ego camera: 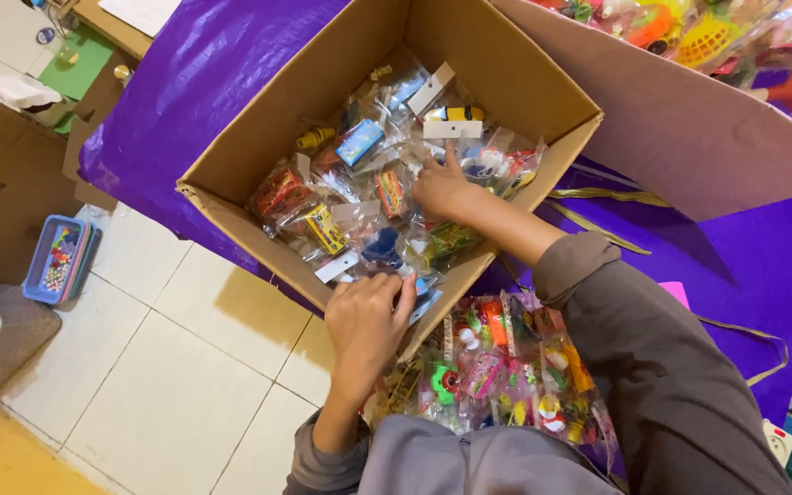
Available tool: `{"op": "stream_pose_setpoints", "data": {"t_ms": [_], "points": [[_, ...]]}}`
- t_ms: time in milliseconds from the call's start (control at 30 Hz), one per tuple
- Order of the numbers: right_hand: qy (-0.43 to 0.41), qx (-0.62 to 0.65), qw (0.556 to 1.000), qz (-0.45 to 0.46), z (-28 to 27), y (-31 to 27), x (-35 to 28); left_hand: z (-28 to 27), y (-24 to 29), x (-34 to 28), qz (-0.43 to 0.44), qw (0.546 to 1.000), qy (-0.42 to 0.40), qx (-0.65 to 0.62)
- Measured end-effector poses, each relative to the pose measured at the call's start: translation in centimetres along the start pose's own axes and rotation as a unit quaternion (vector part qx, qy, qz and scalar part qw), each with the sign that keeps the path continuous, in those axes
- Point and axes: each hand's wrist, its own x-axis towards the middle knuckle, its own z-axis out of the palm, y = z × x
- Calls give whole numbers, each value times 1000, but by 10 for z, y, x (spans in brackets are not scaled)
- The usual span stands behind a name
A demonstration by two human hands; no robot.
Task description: Sealing small plastic bags of toys onto a cardboard display sheet using a hot glue gun.
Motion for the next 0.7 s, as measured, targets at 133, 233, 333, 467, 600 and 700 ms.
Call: {"op": "stream_pose_setpoints", "data": {"t_ms": [133,233,333,467,600,700], "points": [[39,86,995,-31,-2,7,-1,5,-3,-2,9,1000,12,5],[76,236,968,-40,-32,11,-25,7,-5,-5,21,999,26,22],[142,464,870,-92,-58,13,-54,7,-6,-3,21,999,31,25],[254,556,789,-64,-83,5,-97,8,-4,-6,18,999,17,21],[267,700,652,-114,-105,0,-153,-3,2,-3,12,999,14,-47],[397,604,689,-54,-112,-13,-193,-25,26,-1,-60,972,-9,-227]]}}
